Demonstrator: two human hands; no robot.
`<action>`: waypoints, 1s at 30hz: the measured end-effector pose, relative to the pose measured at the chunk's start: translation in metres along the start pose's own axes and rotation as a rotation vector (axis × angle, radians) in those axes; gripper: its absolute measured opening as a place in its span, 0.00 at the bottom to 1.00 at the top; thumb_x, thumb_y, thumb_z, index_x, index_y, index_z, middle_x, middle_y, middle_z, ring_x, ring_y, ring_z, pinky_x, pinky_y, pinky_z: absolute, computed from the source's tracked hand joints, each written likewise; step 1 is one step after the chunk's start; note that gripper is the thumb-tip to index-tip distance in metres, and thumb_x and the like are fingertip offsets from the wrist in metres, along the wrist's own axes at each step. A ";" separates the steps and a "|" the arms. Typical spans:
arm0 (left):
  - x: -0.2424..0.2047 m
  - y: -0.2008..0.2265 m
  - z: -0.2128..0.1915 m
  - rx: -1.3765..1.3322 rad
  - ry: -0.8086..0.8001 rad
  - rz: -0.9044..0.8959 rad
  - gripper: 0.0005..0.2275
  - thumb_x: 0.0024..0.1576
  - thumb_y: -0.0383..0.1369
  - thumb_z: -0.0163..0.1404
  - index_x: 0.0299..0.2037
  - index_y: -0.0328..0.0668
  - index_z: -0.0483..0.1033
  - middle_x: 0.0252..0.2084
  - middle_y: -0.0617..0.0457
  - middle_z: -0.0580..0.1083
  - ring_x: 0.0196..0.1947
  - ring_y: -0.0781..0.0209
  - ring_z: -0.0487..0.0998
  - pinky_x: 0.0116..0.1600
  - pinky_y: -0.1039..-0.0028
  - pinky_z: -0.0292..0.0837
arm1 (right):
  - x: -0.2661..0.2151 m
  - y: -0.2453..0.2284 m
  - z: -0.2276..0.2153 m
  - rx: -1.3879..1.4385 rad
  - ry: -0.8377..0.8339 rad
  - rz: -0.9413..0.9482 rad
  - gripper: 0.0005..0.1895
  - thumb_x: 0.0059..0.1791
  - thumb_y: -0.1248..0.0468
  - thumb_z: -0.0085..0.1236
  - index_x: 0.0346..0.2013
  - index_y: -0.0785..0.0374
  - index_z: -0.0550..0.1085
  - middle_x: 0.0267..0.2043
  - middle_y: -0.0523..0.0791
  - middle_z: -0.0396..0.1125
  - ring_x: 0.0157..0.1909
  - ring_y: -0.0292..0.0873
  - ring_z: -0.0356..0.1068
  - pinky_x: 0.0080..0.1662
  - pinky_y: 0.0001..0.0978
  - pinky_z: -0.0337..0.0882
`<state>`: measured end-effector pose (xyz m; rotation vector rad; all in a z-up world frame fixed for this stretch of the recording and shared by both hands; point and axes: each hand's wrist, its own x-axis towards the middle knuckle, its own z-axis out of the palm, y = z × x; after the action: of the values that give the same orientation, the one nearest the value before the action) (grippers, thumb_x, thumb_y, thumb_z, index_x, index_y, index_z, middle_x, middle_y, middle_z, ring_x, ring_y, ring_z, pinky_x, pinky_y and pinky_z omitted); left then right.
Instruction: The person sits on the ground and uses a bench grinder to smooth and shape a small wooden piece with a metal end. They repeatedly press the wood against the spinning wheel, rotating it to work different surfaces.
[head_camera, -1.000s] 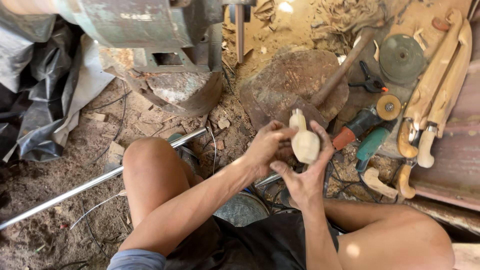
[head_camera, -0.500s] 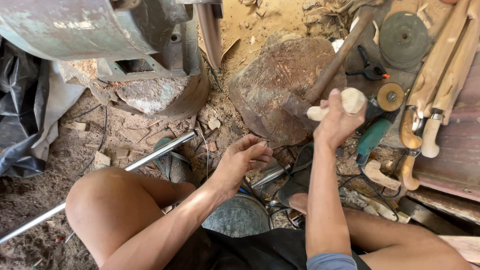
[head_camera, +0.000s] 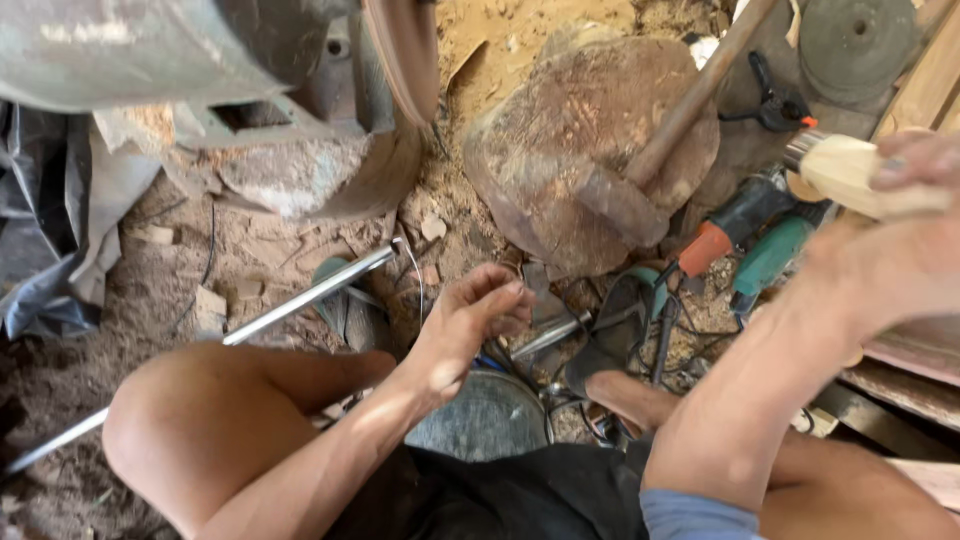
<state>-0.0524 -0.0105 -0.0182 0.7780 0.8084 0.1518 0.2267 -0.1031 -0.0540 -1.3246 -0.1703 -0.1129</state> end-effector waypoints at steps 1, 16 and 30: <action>0.003 0.005 0.001 0.014 0.019 -0.017 0.10 0.62 0.34 0.51 0.45 0.34 0.74 0.43 0.46 0.78 0.43 0.58 0.78 0.52 0.67 0.75 | -0.005 0.008 0.009 -0.016 -0.046 -0.030 0.15 0.50 0.76 0.61 0.50 0.69 0.69 0.36 0.48 0.71 0.26 0.41 0.71 0.29 0.33 0.73; 0.004 0.005 0.022 -0.062 -0.098 -0.110 0.18 0.64 0.36 0.47 0.60 0.36 0.67 0.48 0.46 0.79 0.46 0.58 0.78 0.53 0.67 0.74 | -0.066 0.007 0.018 0.286 -0.167 0.072 0.15 0.52 0.72 0.64 0.50 0.68 0.69 0.40 0.48 0.68 0.43 0.44 0.69 0.51 0.41 0.71; -0.023 0.034 0.039 -0.576 -0.517 0.162 0.08 0.70 0.27 0.49 0.56 0.34 0.72 0.51 0.48 0.77 0.50 0.59 0.79 0.59 0.67 0.77 | -0.179 -0.145 0.027 -0.247 -0.434 -0.496 0.33 0.51 0.62 0.69 0.59 0.61 0.55 0.54 0.47 0.53 0.57 0.41 0.56 0.55 0.32 0.61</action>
<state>-0.0363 -0.0176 0.0352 0.3063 0.1846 0.2974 0.0230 -0.1143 0.0567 -1.5175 -0.8776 -0.2709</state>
